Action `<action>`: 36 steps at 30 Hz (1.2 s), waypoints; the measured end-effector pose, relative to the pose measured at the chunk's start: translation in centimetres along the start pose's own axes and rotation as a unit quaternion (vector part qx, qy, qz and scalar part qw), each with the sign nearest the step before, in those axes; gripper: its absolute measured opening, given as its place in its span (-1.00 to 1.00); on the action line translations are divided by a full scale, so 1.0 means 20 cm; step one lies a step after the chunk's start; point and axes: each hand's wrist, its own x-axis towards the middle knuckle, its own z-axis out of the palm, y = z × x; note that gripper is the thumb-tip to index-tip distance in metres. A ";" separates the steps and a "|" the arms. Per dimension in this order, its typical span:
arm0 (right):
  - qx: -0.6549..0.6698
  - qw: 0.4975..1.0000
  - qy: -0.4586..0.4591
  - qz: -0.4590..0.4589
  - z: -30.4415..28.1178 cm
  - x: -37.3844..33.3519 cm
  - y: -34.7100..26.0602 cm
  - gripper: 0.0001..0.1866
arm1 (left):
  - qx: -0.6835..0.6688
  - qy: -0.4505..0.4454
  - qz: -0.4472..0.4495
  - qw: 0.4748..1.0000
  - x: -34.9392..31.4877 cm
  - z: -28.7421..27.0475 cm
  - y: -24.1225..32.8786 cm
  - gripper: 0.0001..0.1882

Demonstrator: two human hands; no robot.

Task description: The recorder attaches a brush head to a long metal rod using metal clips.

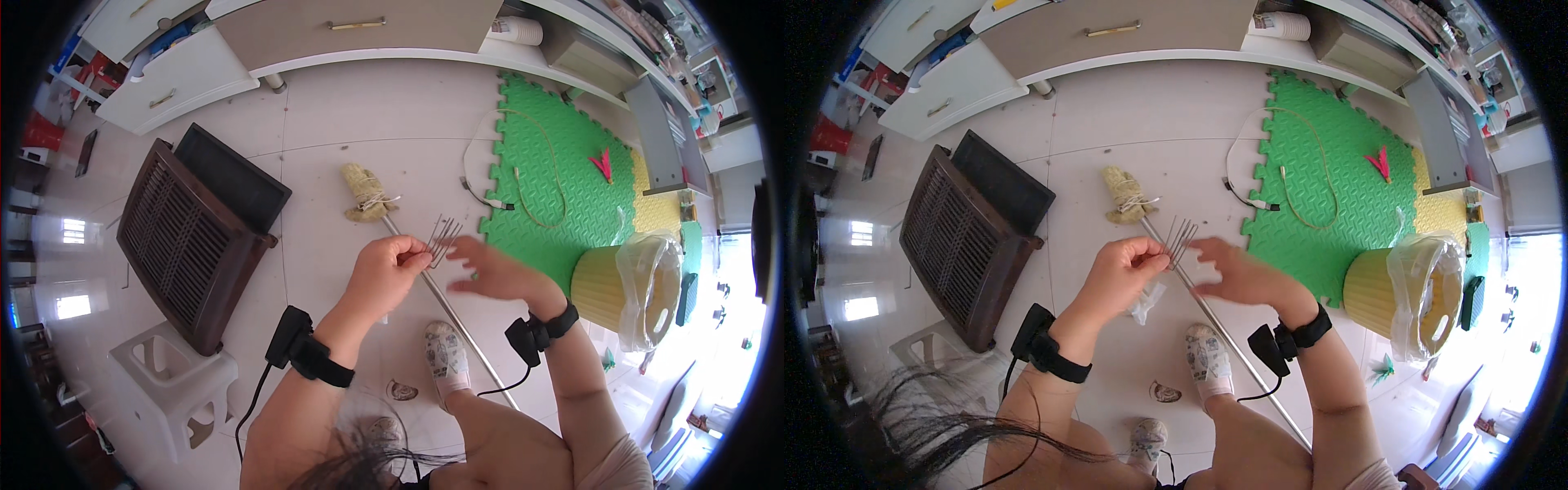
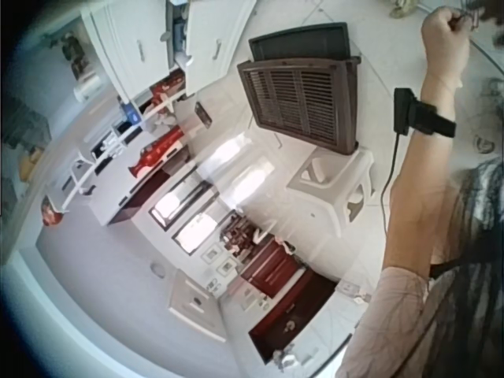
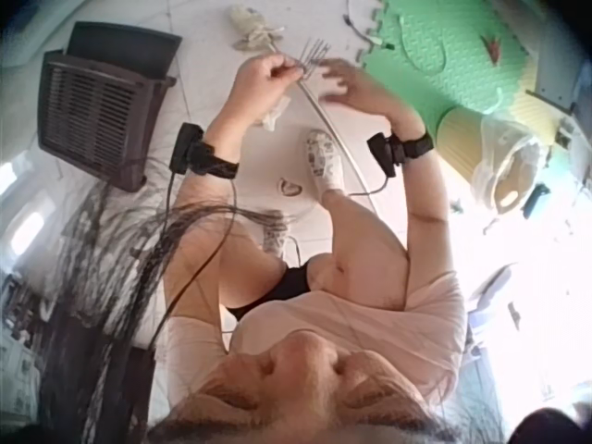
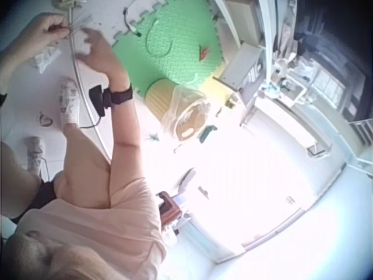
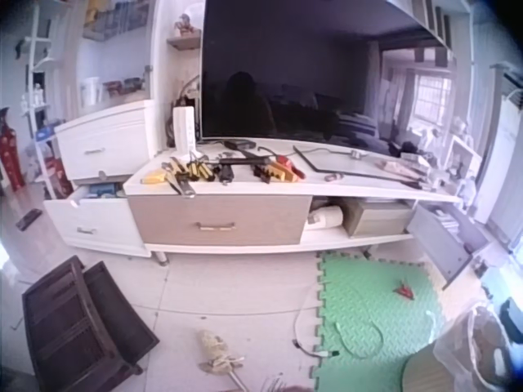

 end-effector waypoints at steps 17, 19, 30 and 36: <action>-0.054 0.969 0.223 -0.095 0.05 0.06 0.00 -0.63 | -0.176 -0.040 -0.090 0.980 -0.03 0.02 0.05 -0.84; 0.084 0.983 0.163 -0.028 -0.01 0.05 -0.04 -0.63 | -0.138 -0.030 -0.086 0.986 -0.04 0.02 0.04 -0.85; 0.250 0.945 0.205 0.056 0.03 0.09 -0.10 -0.81 | 0.015 0.039 0.009 0.999 -0.03 0.06 0.03 -0.90; 0.425 0.842 0.324 0.075 -0.20 0.07 0.09 -0.90 | 0.122 0.087 0.043 0.988 -0.04 0.06 0.02 -0.91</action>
